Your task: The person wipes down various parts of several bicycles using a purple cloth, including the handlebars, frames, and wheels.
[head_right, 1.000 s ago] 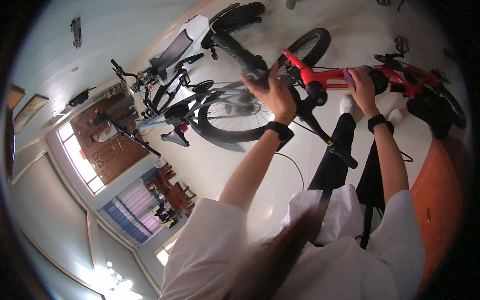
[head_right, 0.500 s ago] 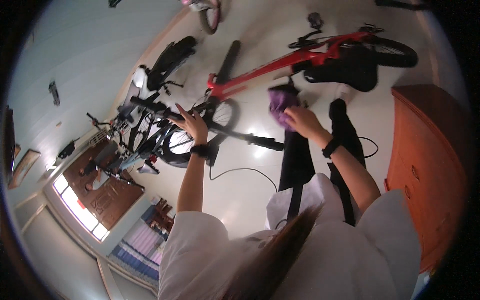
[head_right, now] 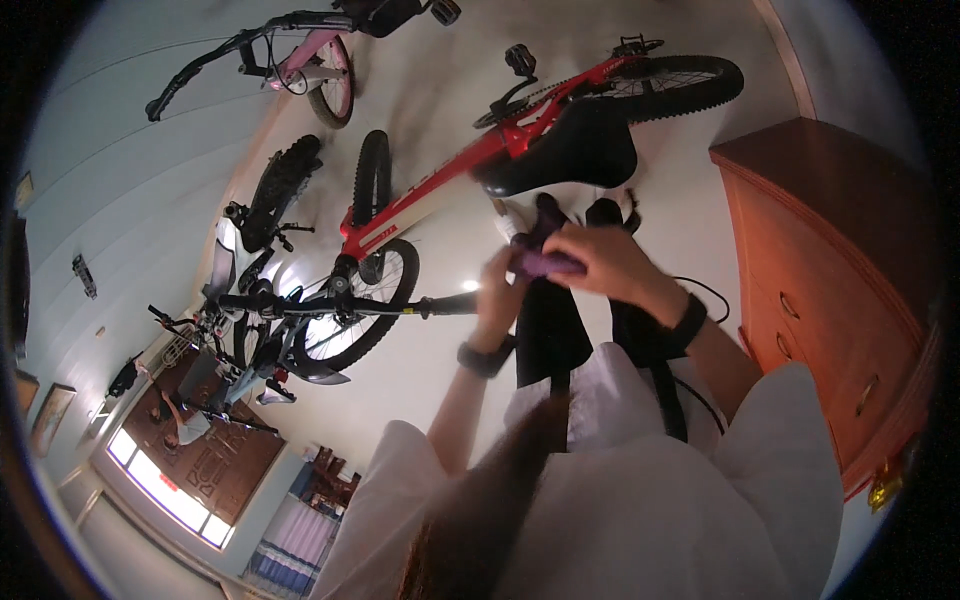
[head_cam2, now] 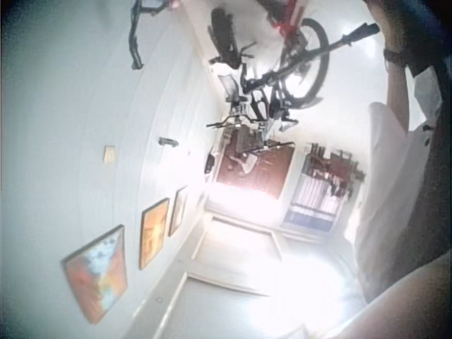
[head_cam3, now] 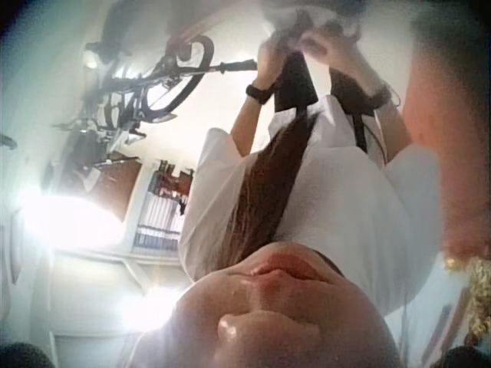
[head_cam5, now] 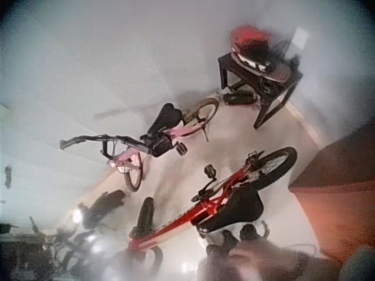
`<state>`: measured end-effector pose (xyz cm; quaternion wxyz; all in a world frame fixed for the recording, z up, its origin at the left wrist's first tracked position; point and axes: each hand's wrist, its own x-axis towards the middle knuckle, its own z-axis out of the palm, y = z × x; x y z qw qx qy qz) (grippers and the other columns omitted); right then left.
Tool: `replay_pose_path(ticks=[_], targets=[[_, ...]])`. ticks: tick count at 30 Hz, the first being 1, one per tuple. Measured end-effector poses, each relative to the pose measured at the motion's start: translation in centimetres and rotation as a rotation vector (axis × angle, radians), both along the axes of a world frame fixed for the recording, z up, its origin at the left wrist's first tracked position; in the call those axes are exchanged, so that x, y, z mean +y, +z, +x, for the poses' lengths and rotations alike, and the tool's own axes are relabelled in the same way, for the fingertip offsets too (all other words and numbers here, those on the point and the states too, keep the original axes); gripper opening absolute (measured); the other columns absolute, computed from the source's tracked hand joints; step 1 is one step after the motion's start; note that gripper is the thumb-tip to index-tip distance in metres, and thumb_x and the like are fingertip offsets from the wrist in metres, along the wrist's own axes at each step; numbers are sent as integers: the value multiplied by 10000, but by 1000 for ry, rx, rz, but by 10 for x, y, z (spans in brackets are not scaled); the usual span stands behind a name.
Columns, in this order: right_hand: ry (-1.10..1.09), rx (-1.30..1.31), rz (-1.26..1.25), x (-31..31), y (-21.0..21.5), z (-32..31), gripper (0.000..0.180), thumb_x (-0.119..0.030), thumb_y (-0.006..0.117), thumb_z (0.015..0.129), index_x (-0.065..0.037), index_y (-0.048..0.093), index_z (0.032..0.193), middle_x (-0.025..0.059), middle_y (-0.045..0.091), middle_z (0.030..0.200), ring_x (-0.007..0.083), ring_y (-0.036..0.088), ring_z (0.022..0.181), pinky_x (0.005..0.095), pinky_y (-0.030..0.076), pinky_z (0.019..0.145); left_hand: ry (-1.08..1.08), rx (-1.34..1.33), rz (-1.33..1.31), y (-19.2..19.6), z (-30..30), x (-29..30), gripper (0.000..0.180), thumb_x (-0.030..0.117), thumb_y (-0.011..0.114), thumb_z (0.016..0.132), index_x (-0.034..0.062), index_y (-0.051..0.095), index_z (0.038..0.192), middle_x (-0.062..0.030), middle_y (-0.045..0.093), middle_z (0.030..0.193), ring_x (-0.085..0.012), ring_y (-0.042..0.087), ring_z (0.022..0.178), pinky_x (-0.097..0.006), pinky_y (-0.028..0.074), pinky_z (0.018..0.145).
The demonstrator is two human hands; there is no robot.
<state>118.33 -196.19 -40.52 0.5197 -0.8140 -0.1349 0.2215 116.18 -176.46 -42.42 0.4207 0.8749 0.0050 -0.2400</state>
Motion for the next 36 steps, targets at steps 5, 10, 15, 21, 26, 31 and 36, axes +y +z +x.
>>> replay_pose_path(ticks=[5, 10, 15, 21, 26, 31, 36], targets=[[-231, -86, -314, -44, -10, 25, 309, -90, 641, 710, -107, 514, 992, 80, 531, 872, 274, 567, 754, 357, 460, 636, -100, -212, 80, -11, 42, -14, 220, 8, 543, 724, 57, 556, 938, -111, 561, 886, -306, 516, 854, -375, 396, 766], [-435, -484, -694, -34, -52, 29, 514, -70, 616, 728, -136, 463, 1214, 106, 405, 1221, 301, 401, 1139, 476, 293, 982, 48, -401, 359, -47, 60, -37, 273, 41, 521, 765, 60, 540, 1037, -108, 524, 992, -294, 466, 977, -405, 339, 874], [-254, -380, -663, -17, -104, -3, 599, -192, 620, 744, -169, 396, 1299, 120, 307, 1341, 320, 229, 1286, 514, 200, 1032, 98, -570, 514, -79, 61, -64, 325, 67, 492, 788, 32, 493, 1111, -118, 478, 1113, -304, 403, 1103, -463, 248, 984], [-5, -408, -479, 13, -92, 49, 612, -303, 640, 694, -21, 456, 1205, 161, 383, 1295, 265, 266, 1281, 459, 152, 1066, 10, -628, 573, -95, 87, -45, 160, 159, 459, 800, 46, 557, 856, -116, 582, 794, -290, 534, 815, -428, 372, 881], [-20, -595, -492, 32, -110, 86, 326, -285, 530, 683, 3, 581, 827, 148, 588, 877, 262, 541, 887, 378, 375, 890, -14, -139, 667, -101, 113, -31, 188, 225, 497, 769, 73, 607, 777, -140, 609, 714, -312, 600, 715, -410, 475, 656], [-44, -311, -484, 51, -117, 110, 287, -248, 490, 736, -37, 576, 563, 141, 584, 601, 275, 588, 615, 383, 441, 637, -119, -78, 531, -114, 138, -14, 340, 274, 424, 833, 10, 594, 703, -202, 605, 755, -378, 579, 690, -447, 461, 659], [-51, -344, -452, 36, -105, 92, 249, -255, 505, 760, -27, 603, 740, 139, 603, 834, 262, 561, 848, 378, 404, 807, 32, -330, 547, -104, 107, -29, 276, 225, 447, 837, 31, 563, 995, -168, 605, 739, -344, 575, 722, -449, 432, 653]])
